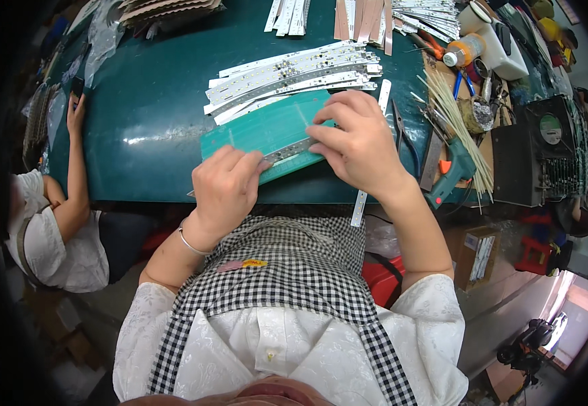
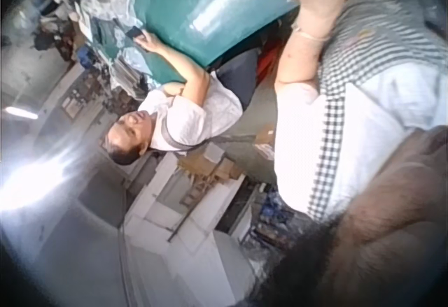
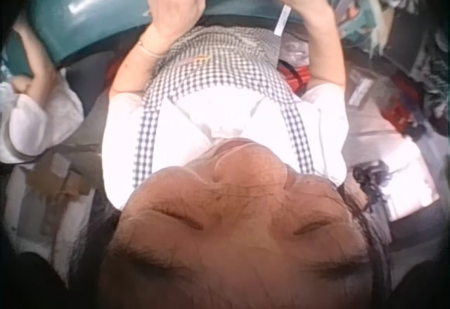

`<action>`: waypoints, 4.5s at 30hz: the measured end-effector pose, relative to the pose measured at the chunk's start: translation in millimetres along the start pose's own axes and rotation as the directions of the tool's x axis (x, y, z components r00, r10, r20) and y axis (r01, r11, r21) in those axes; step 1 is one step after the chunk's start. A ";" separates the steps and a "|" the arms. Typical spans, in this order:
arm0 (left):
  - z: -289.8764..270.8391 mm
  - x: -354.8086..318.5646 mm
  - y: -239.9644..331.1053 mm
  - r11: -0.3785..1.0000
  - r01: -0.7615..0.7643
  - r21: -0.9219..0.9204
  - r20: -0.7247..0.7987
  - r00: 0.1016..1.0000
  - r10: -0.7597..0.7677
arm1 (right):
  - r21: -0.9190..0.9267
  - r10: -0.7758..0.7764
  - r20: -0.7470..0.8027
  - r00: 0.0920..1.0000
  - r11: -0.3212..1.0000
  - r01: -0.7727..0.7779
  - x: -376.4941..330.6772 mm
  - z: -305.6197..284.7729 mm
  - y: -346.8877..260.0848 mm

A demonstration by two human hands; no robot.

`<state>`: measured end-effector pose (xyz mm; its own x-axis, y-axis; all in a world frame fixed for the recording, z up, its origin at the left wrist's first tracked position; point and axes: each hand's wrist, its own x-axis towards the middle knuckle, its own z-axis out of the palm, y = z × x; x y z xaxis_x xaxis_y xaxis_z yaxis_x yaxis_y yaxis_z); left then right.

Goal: The person assembles LED light strips by hand at a workbench. They pick up a large LED panel, separate it into individual strips, and place them on a green cutting mat. They then pick up a stack of pinkish backing sheets, separate one, and place it on the mat. The person continues to separate and arrange LED strips and backing sheets.

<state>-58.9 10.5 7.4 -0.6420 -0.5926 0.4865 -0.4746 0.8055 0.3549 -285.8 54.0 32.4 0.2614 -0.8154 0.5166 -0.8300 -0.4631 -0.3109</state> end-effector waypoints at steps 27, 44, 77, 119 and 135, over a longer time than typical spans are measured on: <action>10.0 -10.1 6.5 0.997 -0.076 0.005 -0.173 0.982 0.076 | 0.457 0.649 -0.043 0.759 0.689 -0.563 -69.0 6.4 33.7; -38.7 61.5 -58.5 0.536 0.655 -0.533 0.620 0.733 -0.279 | 0.724 0.648 -0.168 0.743 0.592 -0.353 -35.9 -19.3 24.9; 61.7 116.5 -106.3 0.992 0.104 0.076 0.532 0.837 -0.128 | 0.897 0.807 0.424 0.412 -0.438 -0.063 -36.4 31.5 70.5; 58.7 106.1 -107.8 0.842 0.346 -0.413 0.417 0.894 -0.163 | 0.856 0.584 0.371 0.722 -0.516 -0.023 38.8 40.0 101.7; 55.8 107.8 -104.6 0.877 0.304 -0.373 0.235 0.945 -0.227 | -0.114 0.711 0.187 0.678 0.701 -0.704 36.1 24.1 110.6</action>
<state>-112.1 -137.8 -21.8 -0.6405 -0.7437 0.1913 -0.3865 0.5275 0.7566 -356.3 -35.1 -2.6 -0.3205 -0.9471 -0.0199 -0.8220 0.2884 -0.4910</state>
